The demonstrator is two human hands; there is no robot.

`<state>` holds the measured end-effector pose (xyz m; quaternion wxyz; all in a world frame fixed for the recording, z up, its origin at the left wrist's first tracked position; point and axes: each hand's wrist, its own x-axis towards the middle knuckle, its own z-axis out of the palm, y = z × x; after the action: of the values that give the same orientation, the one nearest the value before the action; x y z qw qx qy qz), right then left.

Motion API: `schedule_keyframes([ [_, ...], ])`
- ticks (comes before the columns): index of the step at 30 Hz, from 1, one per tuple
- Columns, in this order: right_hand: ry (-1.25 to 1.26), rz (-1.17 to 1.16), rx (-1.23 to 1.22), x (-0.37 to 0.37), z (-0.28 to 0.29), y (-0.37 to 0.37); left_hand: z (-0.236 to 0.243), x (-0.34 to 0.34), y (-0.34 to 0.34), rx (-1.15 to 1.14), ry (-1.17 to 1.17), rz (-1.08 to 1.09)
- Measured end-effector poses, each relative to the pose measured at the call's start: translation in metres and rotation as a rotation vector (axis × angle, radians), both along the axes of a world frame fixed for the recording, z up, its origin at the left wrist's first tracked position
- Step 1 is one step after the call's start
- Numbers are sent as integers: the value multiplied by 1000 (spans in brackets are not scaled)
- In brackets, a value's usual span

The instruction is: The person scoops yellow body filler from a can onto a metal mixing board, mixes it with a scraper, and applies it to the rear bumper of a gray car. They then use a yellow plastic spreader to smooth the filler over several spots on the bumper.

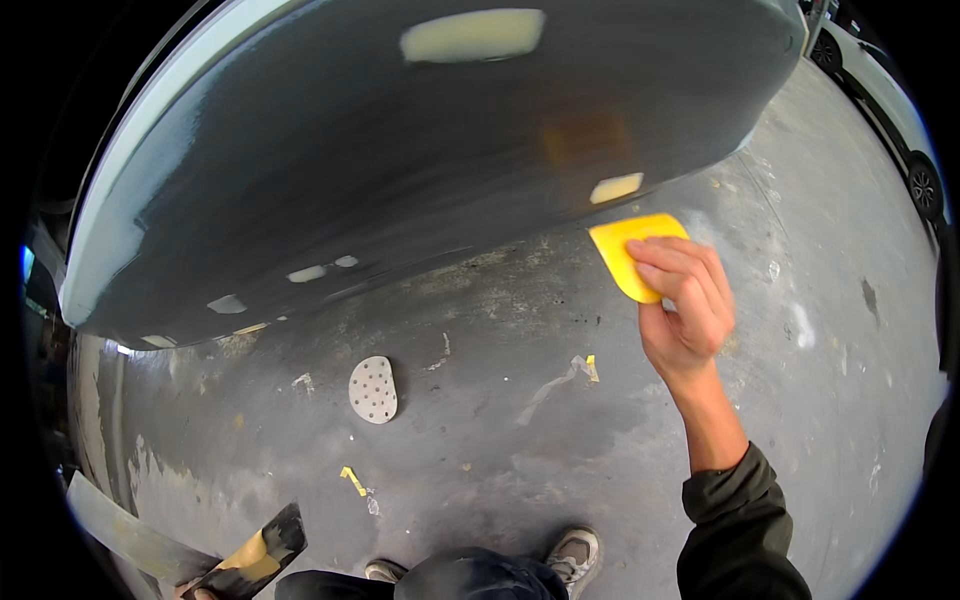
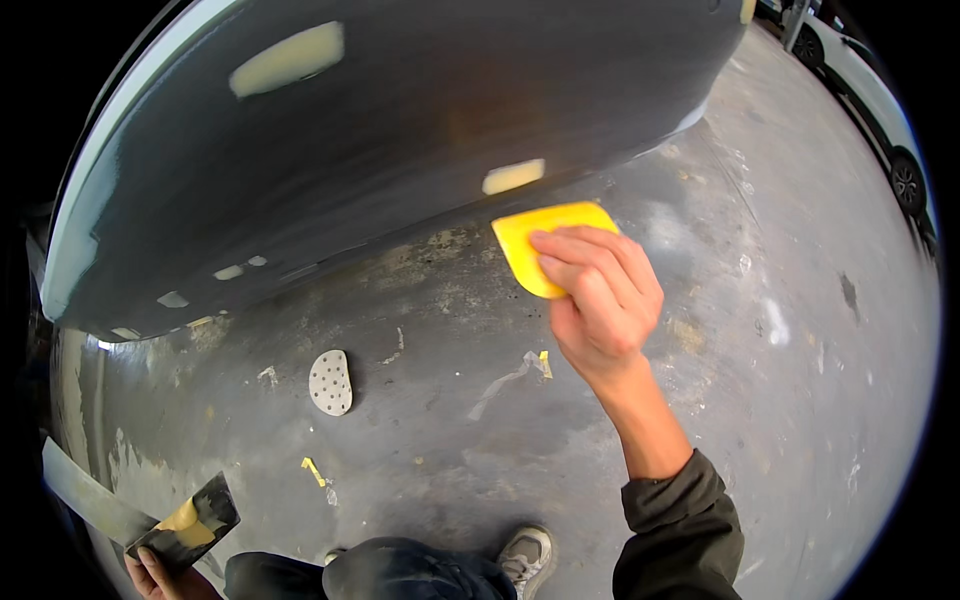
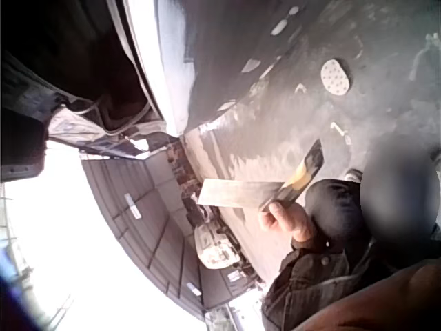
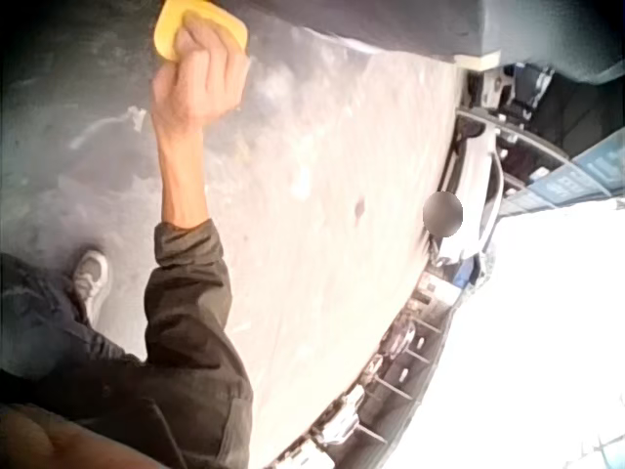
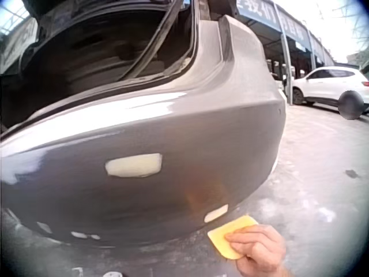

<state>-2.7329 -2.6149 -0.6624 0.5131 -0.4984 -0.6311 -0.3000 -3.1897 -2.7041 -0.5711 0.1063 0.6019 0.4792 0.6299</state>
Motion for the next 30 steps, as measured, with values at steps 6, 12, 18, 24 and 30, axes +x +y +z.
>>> schedule_keyframes([
  [6,573,148,-145,-45,-39,-25,7,13,-2,-30,55,150],
  [12,960,490,-236,-100,-49,-13,1,15,-12,66,-2,152],
  [18,799,522,-208,-133,-18,15,-4,-11,-23,31,5,117],
  [24,670,328,-60,-165,-23,36,-7,-28,-15,45,-28,76],
  [30,519,278,-211,-192,-9,28,-20,-47,-13,65,-86,-12],
])
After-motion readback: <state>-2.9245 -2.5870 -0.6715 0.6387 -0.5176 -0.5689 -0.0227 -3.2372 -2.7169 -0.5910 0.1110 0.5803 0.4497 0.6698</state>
